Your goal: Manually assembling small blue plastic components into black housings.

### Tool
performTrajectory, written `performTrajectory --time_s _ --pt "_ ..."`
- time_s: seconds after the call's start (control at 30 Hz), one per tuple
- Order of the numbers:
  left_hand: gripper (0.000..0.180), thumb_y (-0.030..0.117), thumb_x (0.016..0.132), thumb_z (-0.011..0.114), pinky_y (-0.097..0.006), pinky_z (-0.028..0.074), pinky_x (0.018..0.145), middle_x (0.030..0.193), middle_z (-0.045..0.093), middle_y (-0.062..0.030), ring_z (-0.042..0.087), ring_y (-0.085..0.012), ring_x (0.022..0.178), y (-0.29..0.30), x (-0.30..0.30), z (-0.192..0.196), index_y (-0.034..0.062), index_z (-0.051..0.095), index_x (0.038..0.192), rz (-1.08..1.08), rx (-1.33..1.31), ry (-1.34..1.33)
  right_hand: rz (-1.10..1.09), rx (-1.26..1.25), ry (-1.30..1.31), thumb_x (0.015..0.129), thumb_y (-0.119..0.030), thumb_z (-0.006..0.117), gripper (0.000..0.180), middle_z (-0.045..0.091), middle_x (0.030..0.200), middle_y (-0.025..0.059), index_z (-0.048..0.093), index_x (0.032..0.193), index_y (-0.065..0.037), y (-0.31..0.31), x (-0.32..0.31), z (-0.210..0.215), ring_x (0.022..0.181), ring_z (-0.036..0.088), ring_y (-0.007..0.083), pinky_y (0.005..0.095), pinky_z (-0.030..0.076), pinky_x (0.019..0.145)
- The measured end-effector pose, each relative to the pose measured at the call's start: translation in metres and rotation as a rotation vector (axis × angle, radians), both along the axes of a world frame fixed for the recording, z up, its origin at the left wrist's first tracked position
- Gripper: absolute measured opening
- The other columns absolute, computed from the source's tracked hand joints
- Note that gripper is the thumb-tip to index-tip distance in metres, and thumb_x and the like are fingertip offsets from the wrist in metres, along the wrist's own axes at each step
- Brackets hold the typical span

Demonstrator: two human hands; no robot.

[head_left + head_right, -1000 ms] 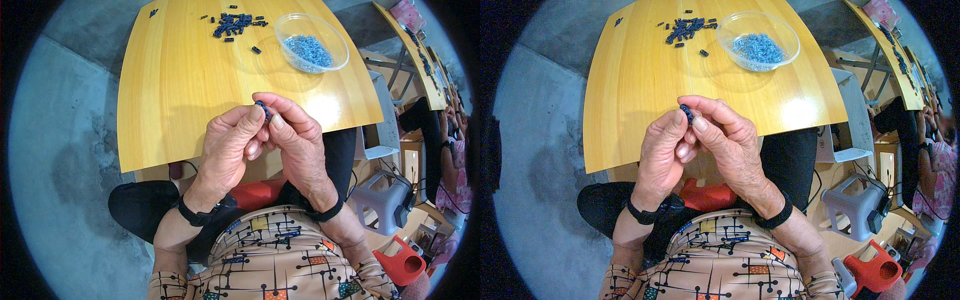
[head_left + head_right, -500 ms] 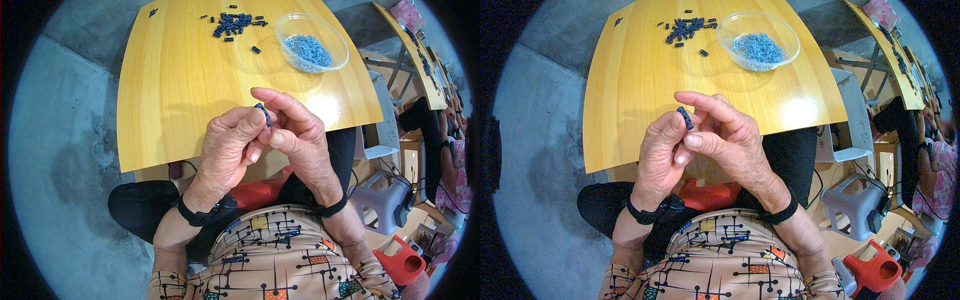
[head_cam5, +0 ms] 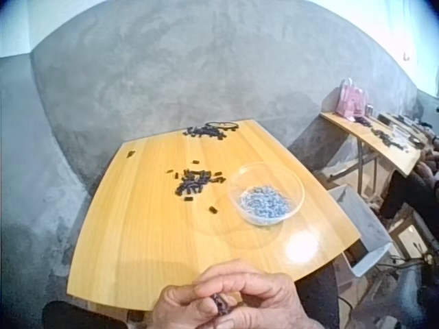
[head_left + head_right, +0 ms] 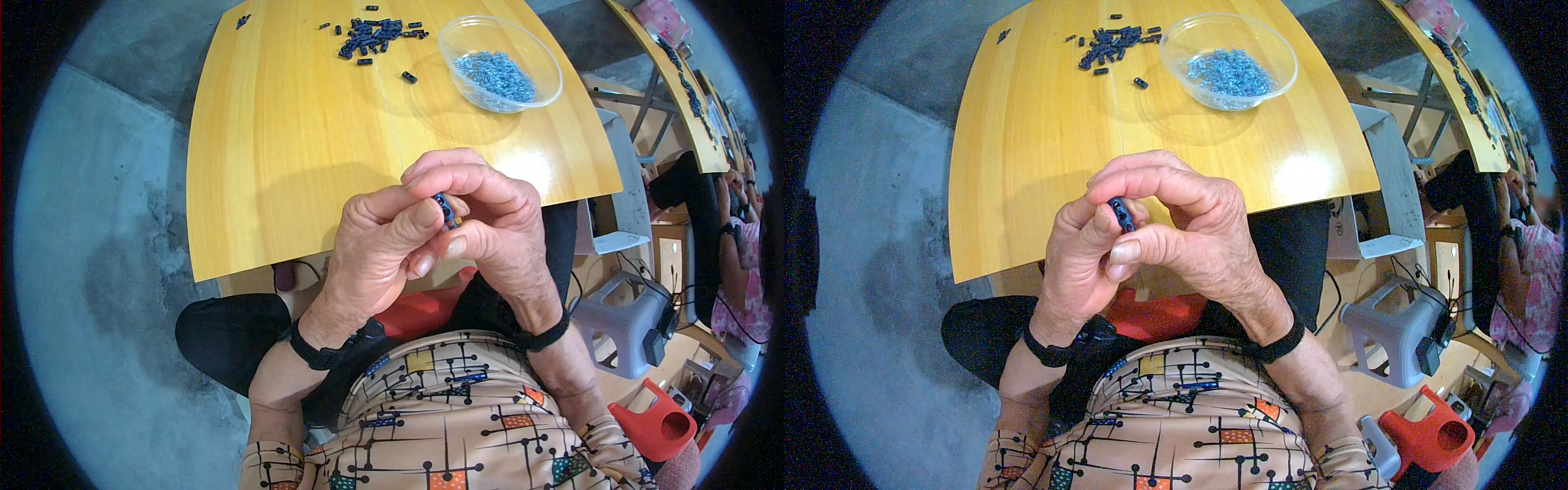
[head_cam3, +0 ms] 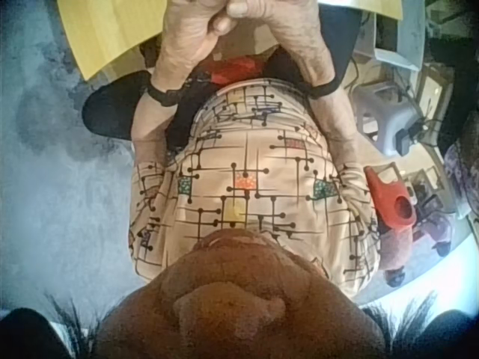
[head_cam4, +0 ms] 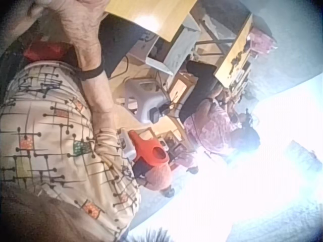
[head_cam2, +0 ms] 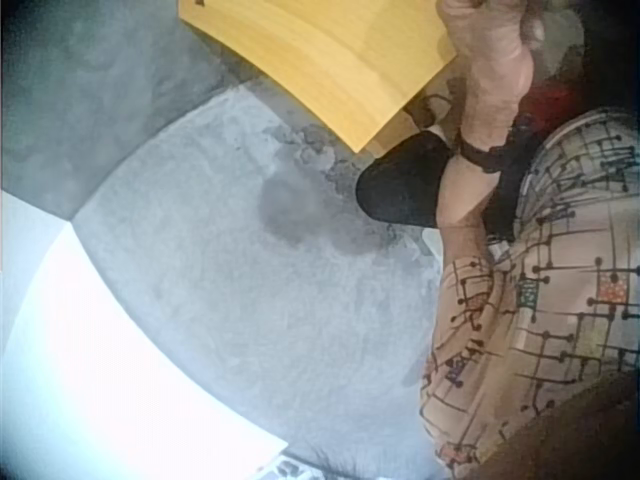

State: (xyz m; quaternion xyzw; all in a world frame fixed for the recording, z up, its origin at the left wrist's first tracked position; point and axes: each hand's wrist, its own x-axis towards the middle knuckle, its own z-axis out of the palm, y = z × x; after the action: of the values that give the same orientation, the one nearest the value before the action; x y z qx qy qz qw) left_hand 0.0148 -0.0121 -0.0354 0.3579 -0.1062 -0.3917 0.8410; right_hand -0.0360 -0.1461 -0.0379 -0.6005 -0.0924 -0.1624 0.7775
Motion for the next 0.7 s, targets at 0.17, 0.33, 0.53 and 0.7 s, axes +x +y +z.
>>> performTrajectory --time_s 0.17,0.33,0.53,0.7 --pt "0.027 0.026 0.08 0.066 -0.016 0.036 0.039 0.08 0.059 -0.0036 0.049 -0.0052 0.054 0.002 0.004 0.0 0.0028 0.061 0.092 -0.083 0.013 -0.063 0.018 0.08 -0.013 0.065 -0.011 0.075 0.038 0.058 0.105 0.01 0.064 0.1 -0.002 0.0 0.0 -0.003 0.1 0.054 0.0181 0.0291 0.042 0.087" --pt "0.027 0.025 0.079 0.067 -0.016 0.038 0.044 0.079 0.059 -0.0036 0.051 -0.0059 0.058 0.003 0.0 0.001 0.0015 0.062 0.092 0.005 0.042 -0.158 0.087 0.258 0.024 0.065 -0.009 0.075 0.039 0.057 0.107 0.0112 0.064 0.101 -0.001 0.007 -0.003 -0.001 0.1 0.054 0.0187 0.0294 0.041 0.088" --pt "0.02 0.017 0.081 0.065 -0.017 0.036 0.042 0.079 0.064 -0.0054 0.045 -0.0047 0.049 0.003 -0.005 -0.002 0.0018 0.065 0.093 0.091 0.02 -0.266 0.125 0.299 0.027 0.068 -0.026 0.075 0.049 0.048 0.115 0.0157 0.058 0.104 0.003 0.013 -0.005 -0.003 0.089 0.057 0.0205 0.0259 0.054 0.063" --pt "0.024 0.021 0.08 0.066 -0.016 0.036 0.044 0.078 0.062 -0.0048 0.048 -0.005 0.054 0.003 -0.008 0.004 0.0007 0.064 0.092 0.1 0.037 -0.303 0.119 0.391 0.031 0.07 -0.032 0.074 0.05 0.047 0.116 0.0151 0.057 0.104 0.0 0.021 -0.008 -0.003 0.088 0.056 0.0187 0.0242 0.053 0.058"
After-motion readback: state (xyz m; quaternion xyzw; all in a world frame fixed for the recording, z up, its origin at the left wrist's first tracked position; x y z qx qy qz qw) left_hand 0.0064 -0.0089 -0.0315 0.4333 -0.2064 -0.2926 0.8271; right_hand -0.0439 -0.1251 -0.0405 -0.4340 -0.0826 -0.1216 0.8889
